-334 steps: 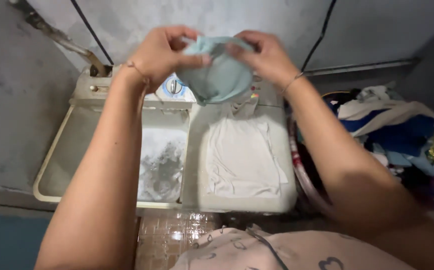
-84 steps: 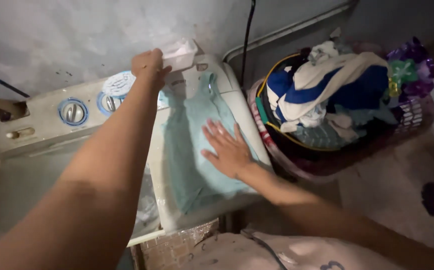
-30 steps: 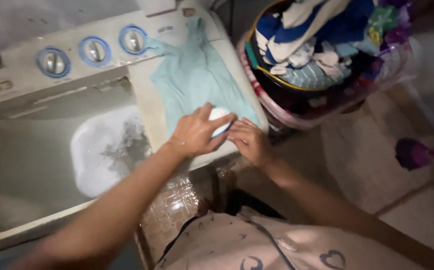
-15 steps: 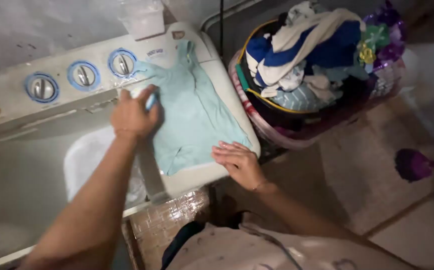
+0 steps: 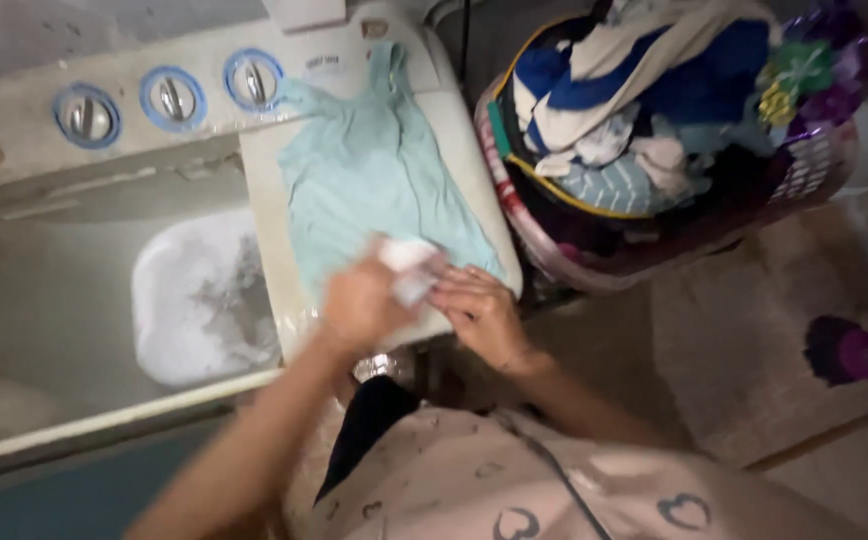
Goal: Hand washing white and light colored clothes over a washing machine basin using a brush and detergent.
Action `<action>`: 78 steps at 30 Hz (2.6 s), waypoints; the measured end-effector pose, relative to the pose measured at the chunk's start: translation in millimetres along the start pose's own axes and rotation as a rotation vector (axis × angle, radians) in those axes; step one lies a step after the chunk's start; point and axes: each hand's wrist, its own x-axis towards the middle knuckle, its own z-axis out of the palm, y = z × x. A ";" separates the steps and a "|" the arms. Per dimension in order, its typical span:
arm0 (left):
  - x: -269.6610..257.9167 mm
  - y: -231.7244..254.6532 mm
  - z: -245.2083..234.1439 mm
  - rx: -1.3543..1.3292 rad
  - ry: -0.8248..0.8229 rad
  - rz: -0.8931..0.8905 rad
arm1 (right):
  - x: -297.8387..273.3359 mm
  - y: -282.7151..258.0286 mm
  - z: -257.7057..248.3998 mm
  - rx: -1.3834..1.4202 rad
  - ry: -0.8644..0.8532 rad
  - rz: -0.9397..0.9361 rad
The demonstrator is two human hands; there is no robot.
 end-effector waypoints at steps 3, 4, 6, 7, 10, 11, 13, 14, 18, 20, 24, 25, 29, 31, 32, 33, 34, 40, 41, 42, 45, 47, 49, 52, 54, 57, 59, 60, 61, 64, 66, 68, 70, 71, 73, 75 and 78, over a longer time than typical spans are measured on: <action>59.4 -0.9 -150.7 0.150 -0.212 -0.702 | 12.5 -20.9 -11.8 -0.015 -0.034 -0.042; 66.9 11.8 -149.4 0.157 -0.203 -0.698 | 17.0 -20.0 -11.5 -0.013 -0.027 -0.051; 68.4 39.2 -140.0 0.121 -0.002 -0.653 | 10.7 -20.7 -6.7 -0.017 0.032 -0.039; 54.3 29.3 -119.6 0.120 -0.022 -0.663 | 0.7 -16.7 -2.5 -0.009 0.021 -0.022; 51.1 -2.7 -84.1 0.124 0.060 -0.375 | 8.8 -11.3 -7.0 0.019 -0.001 -0.056; 57.4 -10.8 -86.6 0.128 0.018 -0.397 | 16.5 -21.7 -12.9 0.021 0.003 -0.017; 64.3 -6.2 -104.3 0.130 -0.035 -0.424 | 13.7 -35.0 -15.1 0.026 0.002 0.032; 80.0 1.5 -122.0 0.122 -0.073 -0.573 | 17.5 -32.4 -14.2 0.054 0.014 0.050; 77.2 16.5 -96.9 0.042 -0.071 -0.594 | 31.8 -25.5 -19.6 -0.109 0.024 0.149; 71.0 4.4 -57.4 -0.003 -0.051 -0.406 | 18.3 -19.3 -18.1 -0.085 0.037 0.061; 119.1 -19.5 -124.8 0.069 -0.232 -0.524 | 19.7 -9.9 -23.1 -0.058 0.014 -0.019; 122.5 -11.1 -119.9 0.073 -0.229 -0.518 | 20.4 -8.6 -21.1 -0.059 0.021 -0.021; 105.0 -13.1 -46.2 0.113 -0.170 -0.475 | 5.6 7.9 -12.2 -0.090 0.022 -0.014; 109.4 -28.6 -47.2 0.105 -0.144 -0.307 | 4.5 7.8 -12.2 -0.102 0.033 -0.020; 125.4 -34.6 -77.4 0.105 -0.173 -0.432 | 10.0 2.2 -14.9 -0.080 0.032 0.001; 141.2 -40.7 -108.2 0.104 -0.203 -0.558 | 15.8 -3.9 -17.4 -0.057 0.031 0.022; 139.3 -29.7 -102.0 0.109 -0.201 -0.554 | 17.2 -4.8 -18.0 -0.055 0.037 0.019; 129.7 -18.4 -51.9 0.000 -0.110 -0.316 | 5.2 14.1 -11.1 -0.056 0.016 0.007; 133.1 -18.3 -57.8 0.039 -0.155 -0.299 | 11.8 -2.2 -16.2 -0.069 0.036 0.026; 143.3 -20.2 -64.7 0.082 -0.182 -0.276 | 25.6 -14.3 -22.9 -0.089 0.064 0.028; 152.8 -15.4 -64.8 0.090 -0.104 -0.303 | 27.8 -17.6 -32.4 -0.045 0.026 -0.021; 121.0 -0.3 -10.8 0.014 -0.096 -0.140 | 13.5 7.1 -21.0 -0.034 0.030 0.016; 115.9 0.1 -11.7 -0.046 -0.084 0.003 | 11.8 6.2 -14.5 -0.002 0.024 0.039; 159.6 -6.9 -55.3 -0.030 -0.260 -0.052 | 25.7 -17.1 -28.9 -0.094 0.055 -0.007; 170.8 -7.8 -53.9 0.115 -0.173 -0.222 | 30.1 -23.1 -32.9 -0.071 0.069 -0.015; 172.6 -5.7 -40.8 0.111 -0.082 -0.187 | 14.7 4.5 -19.9 0.026 0.033 0.021; 165.0 -12.3 -50.1 0.076 -0.161 -0.221 | 19.1 -10.4 -23.8 -0.022 0.041 0.023; 168.7 -16.1 -55.8 0.042 -0.215 -0.236 | 27.2 -14.9 -28.2 -0.086 0.066 0.006; 170.3 -13.1 -60.7 0.044 -0.212 -0.237 | 25.5 -16.9 -28.3 -0.086 0.066 0.002; 160.2 -2.0 -38.5 0.051 -0.215 -0.314 | 26.6 -14.3 -29.2 -0.041 0.053 -0.022; 114.6 9.8 24.0 -0.028 -0.184 -0.215 | 22.8 -10.3 -24.0 -0.105 0.048 -0.010; 93.9 -19.1 27.2 -0.040 -0.198 -0.176 | 22.3 -8.7 -24.2 -0.086 0.051 -0.013; 103.2 -34.6 -14.1 -0.051 -0.200 -0.130 | 19.3 -9.2 -23.3 -0.075 0.061 -0.025; 123.3 -34.4 -55.9 -0.004 -0.166 -0.322 | 16.0 -9.7 -24.0 -0.070 0.033 0.006; 148.8 -30.2 -106.4 0.053 -0.104 -0.498 | 26.9 -9.6 -28.3 -0.074 0.026 0.012; 139.1 -14.2 -114.7 0.088 -0.069 -0.537 | 30.0 -20.4 -35.5 -0.053 0.008 -0.083; 87.6 24.1 -107.7 0.180 -0.151 -0.568 | 55.7 -67.3 -46.7 -0.181 -0.041 -0.167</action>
